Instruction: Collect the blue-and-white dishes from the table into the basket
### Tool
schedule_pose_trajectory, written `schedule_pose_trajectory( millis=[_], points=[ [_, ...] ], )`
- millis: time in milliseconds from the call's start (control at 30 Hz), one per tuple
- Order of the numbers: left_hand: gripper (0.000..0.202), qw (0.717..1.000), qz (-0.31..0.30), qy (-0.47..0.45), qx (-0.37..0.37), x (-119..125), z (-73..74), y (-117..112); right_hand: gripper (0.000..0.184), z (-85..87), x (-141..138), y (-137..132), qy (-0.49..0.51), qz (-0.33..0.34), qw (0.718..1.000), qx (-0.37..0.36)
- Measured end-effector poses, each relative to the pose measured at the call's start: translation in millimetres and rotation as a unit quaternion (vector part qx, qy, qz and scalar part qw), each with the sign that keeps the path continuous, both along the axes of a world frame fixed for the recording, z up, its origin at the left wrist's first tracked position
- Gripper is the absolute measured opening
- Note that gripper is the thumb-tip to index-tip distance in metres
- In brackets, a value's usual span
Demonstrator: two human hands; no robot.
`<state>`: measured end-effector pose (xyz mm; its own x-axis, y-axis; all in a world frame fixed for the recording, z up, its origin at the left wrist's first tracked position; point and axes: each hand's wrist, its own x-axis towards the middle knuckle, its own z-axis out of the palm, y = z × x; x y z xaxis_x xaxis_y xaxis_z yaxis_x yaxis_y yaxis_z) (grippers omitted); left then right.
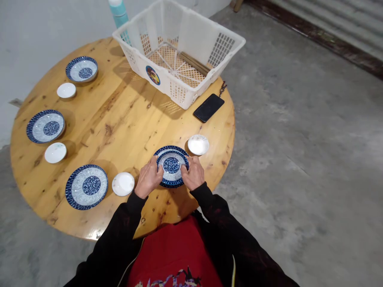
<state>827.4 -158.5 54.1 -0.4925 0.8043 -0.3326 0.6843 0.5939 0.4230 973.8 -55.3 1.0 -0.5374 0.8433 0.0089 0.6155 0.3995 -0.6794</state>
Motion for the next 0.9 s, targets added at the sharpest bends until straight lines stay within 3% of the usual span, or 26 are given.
schedule_pose_trajectory(
  millis=[233, 600, 800, 900],
  points=[
    [0.048, 0.999, -0.020, 0.033, -0.012, 2, 0.0, 1, 0.042, -6.7, -3, 0, -0.037, -0.004, 0.999, 0.007],
    [0.056, 0.998, -0.018, 0.037, -0.037, -1, -1.4, 4, 0.045, -2.6, -6, -1, -0.103, 0.007, 0.995, -0.002],
    [0.055, 0.999, -0.010, 0.014, -0.050, -11, 1.0, 2, 0.044, -3.9, -5, -1, -0.060, 0.000, 0.998, -0.004],
    [0.061, 0.997, 0.028, -0.064, -0.010, -17, -5.5, -3, 0.046, -6.7, -6, 3, -0.003, -0.007, 0.998, -0.064]
  ],
)
